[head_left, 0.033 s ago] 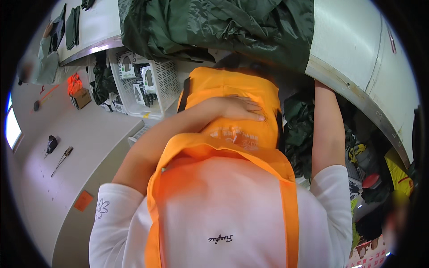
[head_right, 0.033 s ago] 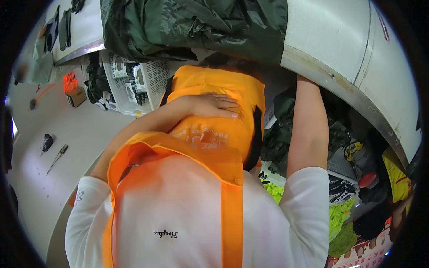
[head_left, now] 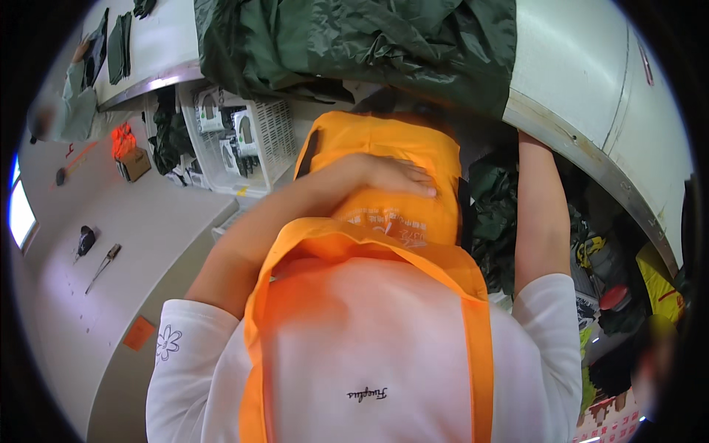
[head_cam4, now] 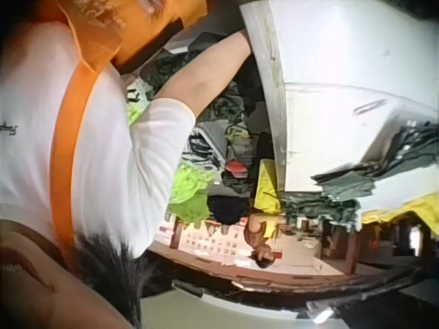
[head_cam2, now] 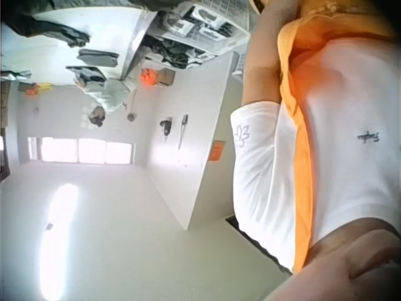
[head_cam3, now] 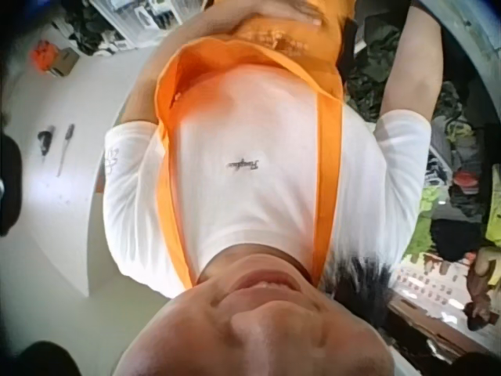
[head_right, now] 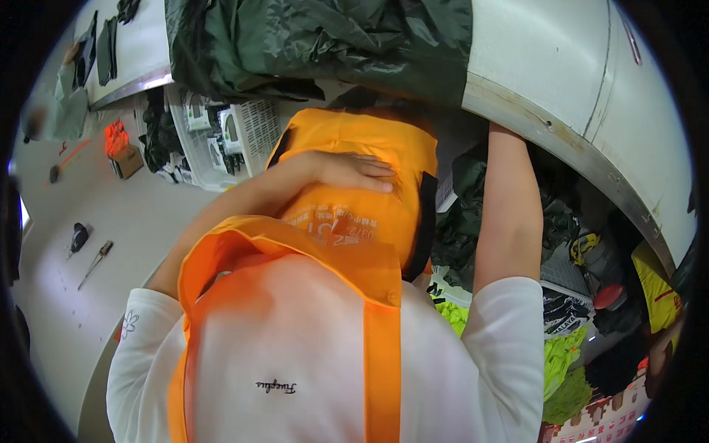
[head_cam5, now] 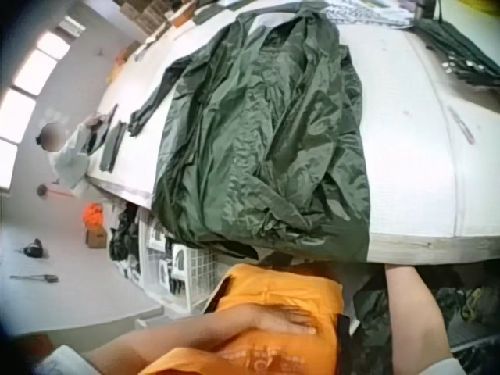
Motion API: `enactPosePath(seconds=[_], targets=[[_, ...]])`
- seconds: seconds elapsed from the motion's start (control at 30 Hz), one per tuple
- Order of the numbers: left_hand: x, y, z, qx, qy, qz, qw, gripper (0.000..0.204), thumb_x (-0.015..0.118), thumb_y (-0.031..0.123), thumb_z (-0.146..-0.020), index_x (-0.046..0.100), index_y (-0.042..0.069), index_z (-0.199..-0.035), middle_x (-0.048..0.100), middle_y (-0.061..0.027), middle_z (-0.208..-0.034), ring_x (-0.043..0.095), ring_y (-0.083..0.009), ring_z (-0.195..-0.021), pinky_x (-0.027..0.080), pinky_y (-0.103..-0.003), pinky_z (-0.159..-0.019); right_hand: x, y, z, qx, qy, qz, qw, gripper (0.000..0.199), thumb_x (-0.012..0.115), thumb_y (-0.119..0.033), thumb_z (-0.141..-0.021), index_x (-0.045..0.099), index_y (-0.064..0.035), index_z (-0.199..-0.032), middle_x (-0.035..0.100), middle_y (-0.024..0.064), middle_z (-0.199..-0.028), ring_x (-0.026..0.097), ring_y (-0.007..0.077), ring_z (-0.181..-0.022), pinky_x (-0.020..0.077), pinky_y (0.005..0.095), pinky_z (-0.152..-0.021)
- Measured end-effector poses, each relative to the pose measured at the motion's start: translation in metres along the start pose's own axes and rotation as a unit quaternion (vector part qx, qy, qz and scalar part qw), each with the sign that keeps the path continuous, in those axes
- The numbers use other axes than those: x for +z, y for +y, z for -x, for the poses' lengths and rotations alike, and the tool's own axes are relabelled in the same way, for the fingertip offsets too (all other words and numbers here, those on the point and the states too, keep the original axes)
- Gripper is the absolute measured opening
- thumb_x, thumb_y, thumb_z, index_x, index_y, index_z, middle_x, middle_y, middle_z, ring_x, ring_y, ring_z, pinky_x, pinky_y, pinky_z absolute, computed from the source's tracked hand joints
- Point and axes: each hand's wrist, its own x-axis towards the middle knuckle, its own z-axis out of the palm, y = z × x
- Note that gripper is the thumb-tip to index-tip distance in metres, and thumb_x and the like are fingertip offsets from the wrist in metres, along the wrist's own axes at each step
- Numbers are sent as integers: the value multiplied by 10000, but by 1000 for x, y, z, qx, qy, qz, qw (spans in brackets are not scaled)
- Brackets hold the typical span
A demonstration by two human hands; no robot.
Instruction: The person folds a dark green jacket on a white table, aligning edges and smoothing the fabric. They then unfold the jacket, attach a tag to the collar, and refold it before placing it aside.
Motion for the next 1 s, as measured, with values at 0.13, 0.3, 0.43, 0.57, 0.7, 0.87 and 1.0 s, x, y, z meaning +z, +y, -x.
enactPosePath(seconds=[0.13, 0.3, 0.43, 0.57, 0.7, 0.87, 1.0], targets=[[-22, -16, -7, -89, 131, -85, 984, 631, 435, 578, -871, 516, 96, -1269, 520, -127, -1286, 465, -266, -1208, 276, -409, -1052, 3, -5, -2, -16, 17, -33, 999, 357, 454, -354, -936, 455, -215, -1264, 546, -18, -1191, 557, 139, -1006, 514, 297, -692], [-37, -26, -19, 0, 485, -63, 872, 423, 605, 366, -847, 615, 20, -1090, 631, -167, -1067, 545, -324, -1058, 408, -376, -929, -5, -7, 6, -47, 61, -90, 993, 359, 460, -347, -934, 460, -200, -1262, 549, -13, -1183, 561, 138, -995, 514, 295, -687], [-66, -43, 7, 12, 396, -73, 915, 393, 621, 296, -856, 600, -23, -1084, 635, -202, -1014, 615, -334, -906, 475, -369, -805, -39, 4, 29, -60, 105, -142, 982, 361, 466, -342, -933, 464, -189, -1260, 552, -10, -1176, 565, 138, -987, 514, 295, -683], [-70, 3, 41, 68, 390, 31, 918, 305, 615, 226, -854, 631, -4, -1054, 652, -165, -996, 627, -279, -919, 482, -336, -814, -105, -27, 99, -74, 237, 10, 969, 374, 656, 14, -771, 516, 1, -1118, 597, 121, -995, 611, 197, -786, 531, 313, -553], [-90, 74, 51, 186, 559, -41, 807, 133, 605, 69, -830, 651, 13, -942, 652, -111, -849, 622, -259, -809, 477, -322, -721, -172, -117, 153, -291, 475, 36, 830, 290, 603, -56, -862, 495, 22, -1120, 576, 133, -1048, 582, 168, -813, 511, 262, -656], [-137, 118, 18, 109, 600, -317, 726, 657, 674, 276, -775, 401, 106, -1348, 305, -118, -1445, 254, -353, -1329, 177, -537, -1067, -122, -257, 151, -428, 439, -5, 790, 337, 613, -74, -865, 496, 61, -1152, 570, 133, -1101, 564, 183, -922, 469, 288, -823], [-152, 94, -9, 62, 569, -364, 734, 686, 607, 382, -824, 335, 122, -1398, 236, -112, -1490, 205, -352, -1364, 148, -559, -1079, 6, -319, 135, -430, 132, 52, 891, 288, 666, -26, -795, 569, 41, -1057, 583, 61, -983, 530, 127, -878, 458, 250, -782]])
